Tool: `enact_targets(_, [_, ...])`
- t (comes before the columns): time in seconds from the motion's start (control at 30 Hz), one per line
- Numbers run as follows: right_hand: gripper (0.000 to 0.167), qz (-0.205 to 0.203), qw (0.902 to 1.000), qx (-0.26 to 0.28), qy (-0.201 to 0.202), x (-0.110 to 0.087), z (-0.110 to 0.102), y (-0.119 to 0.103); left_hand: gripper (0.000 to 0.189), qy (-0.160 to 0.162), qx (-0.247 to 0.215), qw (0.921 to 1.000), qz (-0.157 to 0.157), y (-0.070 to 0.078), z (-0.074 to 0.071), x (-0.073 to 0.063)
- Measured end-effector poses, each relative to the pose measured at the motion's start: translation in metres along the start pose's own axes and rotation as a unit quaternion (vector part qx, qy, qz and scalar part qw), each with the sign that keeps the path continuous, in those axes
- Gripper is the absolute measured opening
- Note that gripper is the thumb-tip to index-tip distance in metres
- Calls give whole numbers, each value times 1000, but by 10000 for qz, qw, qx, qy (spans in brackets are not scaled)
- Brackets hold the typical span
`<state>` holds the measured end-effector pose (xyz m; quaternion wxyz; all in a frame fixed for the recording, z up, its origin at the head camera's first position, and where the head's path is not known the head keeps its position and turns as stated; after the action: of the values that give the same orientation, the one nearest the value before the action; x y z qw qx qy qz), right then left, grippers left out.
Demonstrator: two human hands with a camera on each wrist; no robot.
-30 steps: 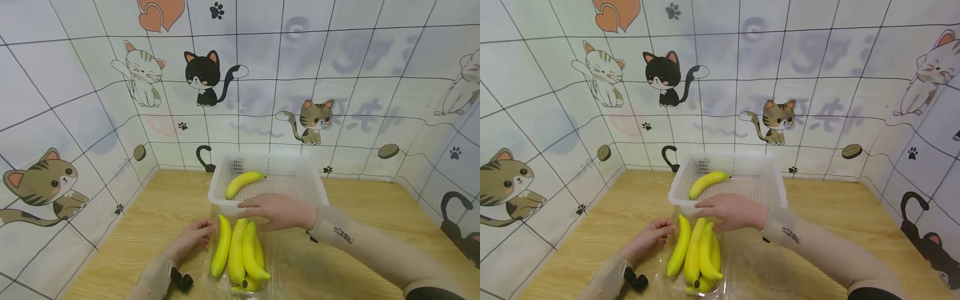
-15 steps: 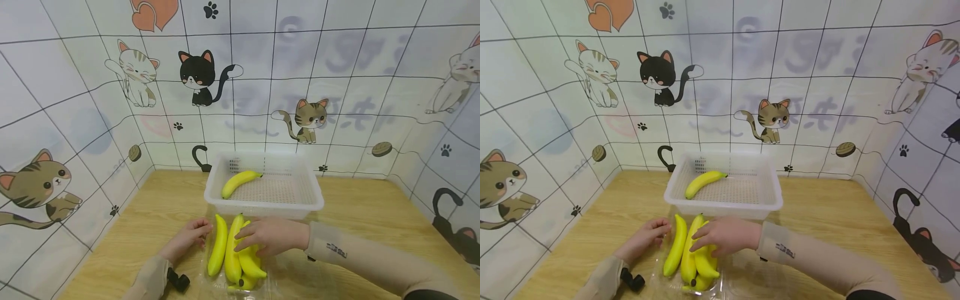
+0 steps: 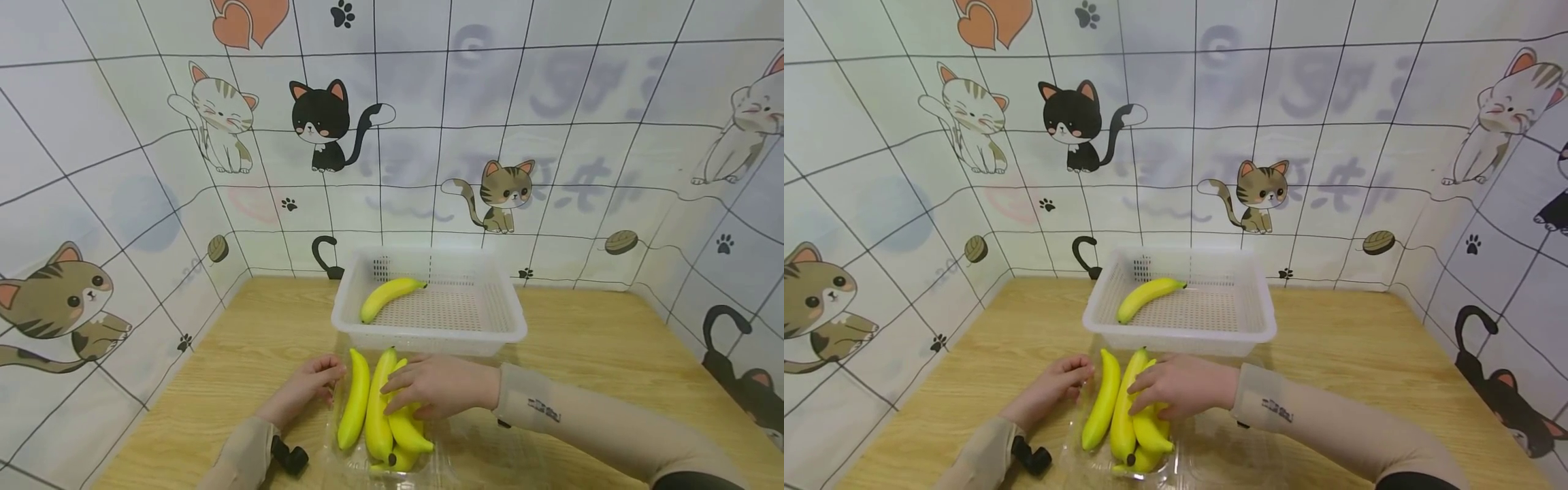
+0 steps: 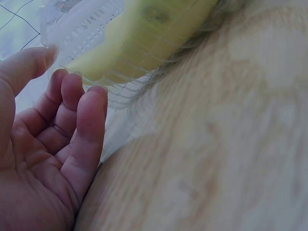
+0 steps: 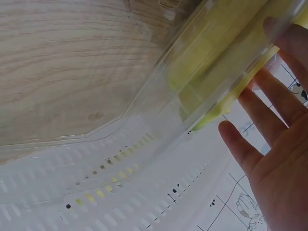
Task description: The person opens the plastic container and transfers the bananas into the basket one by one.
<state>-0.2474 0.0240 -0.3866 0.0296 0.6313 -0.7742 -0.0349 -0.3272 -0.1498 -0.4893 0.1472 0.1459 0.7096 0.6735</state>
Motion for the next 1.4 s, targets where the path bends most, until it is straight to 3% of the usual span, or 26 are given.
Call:
enact_targets(0.37, [38,-37,9998,-159,116,4,0,-2,27,42,35,10000,-44,1,-1,-1])
enact_targets(0.77, [47,-51,9999,-62,110,7,6,-4,23,22,47,10000,23,-1,-1,0])
enact_targets(1.4, [42,-155,9990,-269,313,8,6,-5,26,53,171,9998,-2,4,2,-1])
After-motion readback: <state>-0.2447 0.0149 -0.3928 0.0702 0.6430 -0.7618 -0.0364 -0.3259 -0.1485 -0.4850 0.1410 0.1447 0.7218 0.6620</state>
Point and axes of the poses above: each hand's wrist, its own x-axis towards the middle knuckle, its own z-axis out of the palm, y = z × x, the point moved 9 cm from there along x, towards the middle knuckle, and after that the axes turned 6 degrees about z, right-handed, at the moved point
